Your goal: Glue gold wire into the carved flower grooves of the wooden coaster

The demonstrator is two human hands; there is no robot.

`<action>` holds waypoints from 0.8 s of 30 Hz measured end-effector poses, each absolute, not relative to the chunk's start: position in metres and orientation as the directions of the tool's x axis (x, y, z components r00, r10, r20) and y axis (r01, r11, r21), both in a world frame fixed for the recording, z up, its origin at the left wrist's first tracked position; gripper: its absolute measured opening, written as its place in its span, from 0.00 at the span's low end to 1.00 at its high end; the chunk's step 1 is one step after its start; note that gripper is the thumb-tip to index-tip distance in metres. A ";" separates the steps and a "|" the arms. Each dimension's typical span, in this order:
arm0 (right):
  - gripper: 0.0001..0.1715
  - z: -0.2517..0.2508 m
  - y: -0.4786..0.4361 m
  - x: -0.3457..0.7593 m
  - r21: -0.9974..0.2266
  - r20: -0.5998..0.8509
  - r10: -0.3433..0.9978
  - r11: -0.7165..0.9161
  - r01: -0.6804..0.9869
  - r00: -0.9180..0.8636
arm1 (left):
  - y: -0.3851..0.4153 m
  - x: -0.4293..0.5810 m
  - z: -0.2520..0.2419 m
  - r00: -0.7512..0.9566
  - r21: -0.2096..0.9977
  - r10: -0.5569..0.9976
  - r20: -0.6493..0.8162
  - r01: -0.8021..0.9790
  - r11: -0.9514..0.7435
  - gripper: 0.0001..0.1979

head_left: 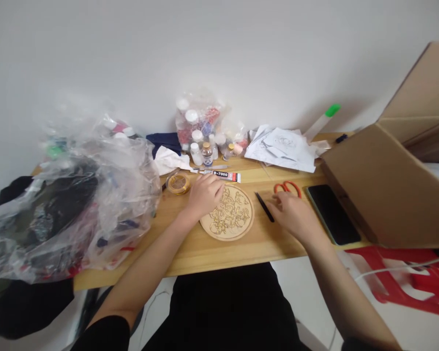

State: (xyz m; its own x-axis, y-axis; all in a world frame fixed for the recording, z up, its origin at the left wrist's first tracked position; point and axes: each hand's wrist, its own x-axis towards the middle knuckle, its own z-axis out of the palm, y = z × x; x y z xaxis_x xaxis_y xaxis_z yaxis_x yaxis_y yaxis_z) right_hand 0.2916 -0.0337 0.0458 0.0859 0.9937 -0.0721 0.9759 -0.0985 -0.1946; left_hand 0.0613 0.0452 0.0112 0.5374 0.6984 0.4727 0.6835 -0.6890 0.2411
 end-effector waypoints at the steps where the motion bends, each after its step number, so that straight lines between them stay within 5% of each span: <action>1: 0.14 0.044 -0.038 0.292 -0.182 -0.109 0.992 -0.087 0.980 0.067 | 0.045 0.060 0.010 0.540 0.235 0.694 0.475 0.683 -0.692 0.11; 6: 0.19 0.044 -0.035 0.303 -0.006 -0.039 0.975 -0.219 0.976 0.219 | 0.043 0.058 0.005 0.538 0.211 0.677 0.502 0.683 -0.699 0.11; 8: 0.20 0.048 -0.024 0.314 0.053 -0.115 0.953 -0.276 0.960 0.281 | 0.043 0.057 0.004 0.532 0.203 0.670 0.517 0.684 -0.700 0.11; 12: 0.14 0.053 -0.007 0.324 0.068 -0.170 0.961 -0.211 0.975 0.219 | 0.044 0.056 0.004 0.527 0.191 0.660 0.535 0.685 -0.703 0.11; 20: 0.18 0.059 -0.025 0.285 0.077 -0.058 0.987 -0.145 0.986 0.150 | 0.043 0.055 0.002 0.519 0.190 0.674 0.526 0.700 -0.688 0.11; 24: 0.21 0.058 -0.019 0.294 0.112 -0.061 0.965 -0.248 0.962 0.256 | 0.043 0.055 0.001 0.529 0.187 0.672 0.519 0.696 -0.693 0.12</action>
